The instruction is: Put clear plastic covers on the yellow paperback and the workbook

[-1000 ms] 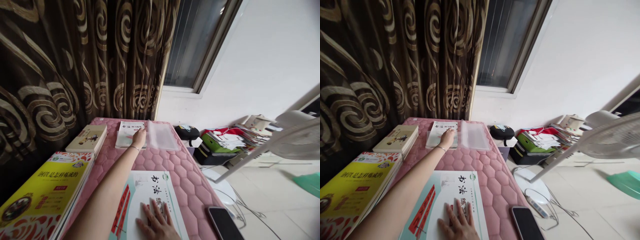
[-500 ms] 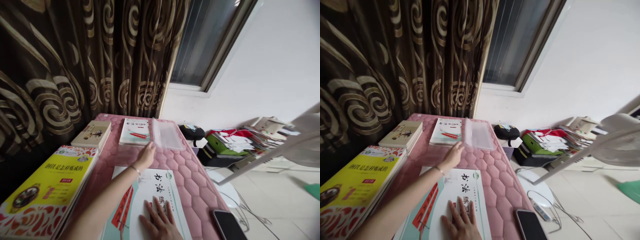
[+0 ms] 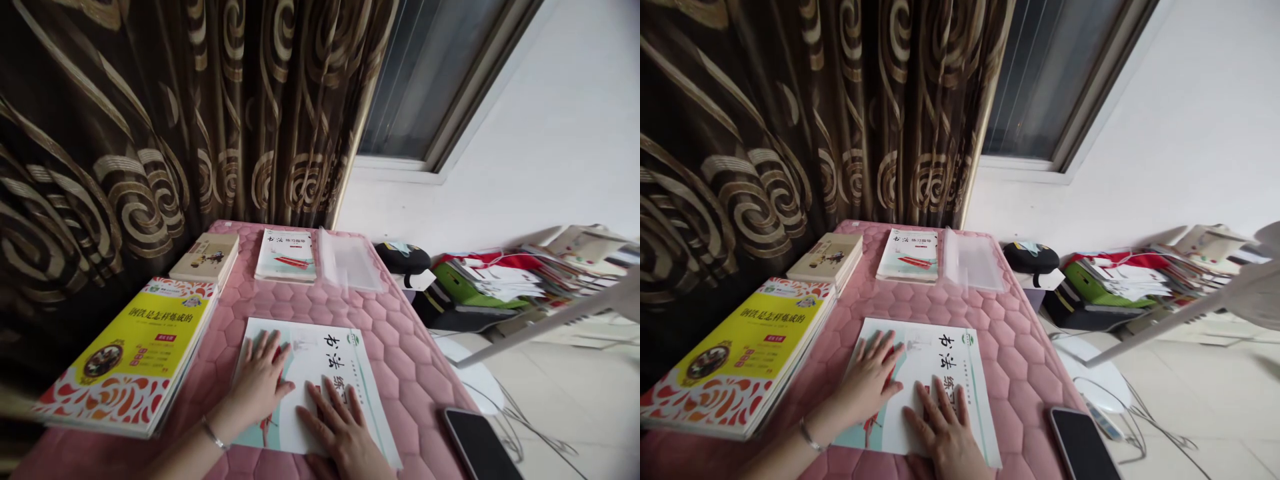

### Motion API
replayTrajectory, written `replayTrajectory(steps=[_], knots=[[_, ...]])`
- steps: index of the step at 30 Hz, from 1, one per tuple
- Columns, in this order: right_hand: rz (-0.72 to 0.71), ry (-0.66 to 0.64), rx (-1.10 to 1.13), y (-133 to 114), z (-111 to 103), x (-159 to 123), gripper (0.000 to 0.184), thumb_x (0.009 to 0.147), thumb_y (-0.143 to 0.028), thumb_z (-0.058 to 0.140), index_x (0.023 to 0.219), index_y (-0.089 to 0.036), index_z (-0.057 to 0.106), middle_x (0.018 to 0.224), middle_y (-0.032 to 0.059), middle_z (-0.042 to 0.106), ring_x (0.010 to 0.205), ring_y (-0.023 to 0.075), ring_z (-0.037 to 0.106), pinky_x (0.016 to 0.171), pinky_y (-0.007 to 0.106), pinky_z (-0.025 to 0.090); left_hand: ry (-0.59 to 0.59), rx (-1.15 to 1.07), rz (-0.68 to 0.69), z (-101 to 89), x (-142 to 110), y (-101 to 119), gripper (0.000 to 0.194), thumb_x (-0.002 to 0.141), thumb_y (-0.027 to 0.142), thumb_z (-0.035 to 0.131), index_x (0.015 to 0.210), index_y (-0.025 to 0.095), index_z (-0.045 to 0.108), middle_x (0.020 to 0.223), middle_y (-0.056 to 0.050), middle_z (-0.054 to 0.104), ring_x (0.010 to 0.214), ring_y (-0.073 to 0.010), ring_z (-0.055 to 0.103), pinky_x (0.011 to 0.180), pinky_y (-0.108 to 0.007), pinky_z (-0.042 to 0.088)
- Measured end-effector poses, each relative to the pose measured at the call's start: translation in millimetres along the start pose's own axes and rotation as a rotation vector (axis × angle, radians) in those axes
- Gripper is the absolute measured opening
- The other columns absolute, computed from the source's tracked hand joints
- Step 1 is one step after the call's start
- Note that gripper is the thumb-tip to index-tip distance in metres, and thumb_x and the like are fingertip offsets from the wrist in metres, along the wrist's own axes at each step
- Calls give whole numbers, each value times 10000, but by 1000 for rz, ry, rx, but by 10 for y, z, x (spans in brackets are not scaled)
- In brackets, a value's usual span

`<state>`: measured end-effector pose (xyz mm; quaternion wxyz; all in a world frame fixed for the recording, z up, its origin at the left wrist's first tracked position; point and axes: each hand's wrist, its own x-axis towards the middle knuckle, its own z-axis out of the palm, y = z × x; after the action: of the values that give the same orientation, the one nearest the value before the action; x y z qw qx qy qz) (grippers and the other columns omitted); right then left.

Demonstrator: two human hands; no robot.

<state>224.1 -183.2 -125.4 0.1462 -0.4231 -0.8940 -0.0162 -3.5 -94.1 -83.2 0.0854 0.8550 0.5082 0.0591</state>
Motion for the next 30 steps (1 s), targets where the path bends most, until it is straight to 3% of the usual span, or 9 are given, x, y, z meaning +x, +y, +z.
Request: replayTrajectory(steps=[3, 7, 9, 12, 16, 20, 30], knots=[[59, -90, 76, -53, -105, 33, 715, 876, -391, 617, 1508, -377, 282, 1572, 68, 260, 1423, 433, 241, 1075, 740, 216, 17, 29, -98, 18, -46, -114, 690, 855, 490, 570, 1489, 309, 364, 1613, -83, 197, 1477, -372, 146, 1158, -640, 162], [127, -193, 180, -82, -272, 69, 679, 899, -397, 591, 1504, -389, 282, 1587, 45, 238, 1447, 410, 178, 1099, 731, 180, 54, -23, -104, 54, -16, -242, 691, 839, 440, 604, 1477, 284, 390, 1608, -87, 228, 1476, -356, 164, 1172, -595, 192], [146, -238, 227, -66, -347, 82, 642, 912, -461, 562, 1495, -402, 299, 1595, 28, 222, 1456, 398, 161, 1108, 723, 175, 95, -140, -96, 47, 4, -361, 598, 839, 325, 604, 1418, 238, 478, 1578, -109, 313, 1457, -310, 260, 1169, -509, 281], [163, -280, 248, -19, -389, 99, 655, 892, -524, 571, 1484, -434, 305, 1608, 2, 177, 1464, 395, 134, 1116, 720, 151, 258, -401, -149, 5, -5, -610, 420, 818, 136, 530, 1221, 190, 635, 1414, -122, 542, 1324, -222, 493, 1086, -381, 433], [167, -287, 233, 4, -324, 112, 678, 897, -535, 557, 1494, -449, 247, 1609, -5, 157, 1467, 406, 93, 1110, 738, 101, 371, -684, -294, -37, -107, -834, 317, 792, 118, 518, 1046, 172, 701, 1127, -100, 713, 1072, -211, 666, 945, -374, 538], [177, -261, 224, -29, -267, 109, 627, 922, -578, 487, 1489, -454, 251, 1606, -10, 168, 1466, 405, 90, 1107, 739, 116, 378, -759, -316, -34, -198, -802, 308, 751, 117, 570, 1016, 178, 715, 1118, -89, 721, 1034, -209, 677, 930, -371, 541], [162, -277, 269, -49, -322, 160, 615, 935, -579, 464, 1496, -432, 257, 1602, 11, 180, 1466, 388, 120, 1118, 728, 68, 464, -619, -305, 7, -203, -743, 296, 708, 90, 579, 932, 201, 738, 1105, -89, 726, 1067, -228, 664, 969, -416, 522]])
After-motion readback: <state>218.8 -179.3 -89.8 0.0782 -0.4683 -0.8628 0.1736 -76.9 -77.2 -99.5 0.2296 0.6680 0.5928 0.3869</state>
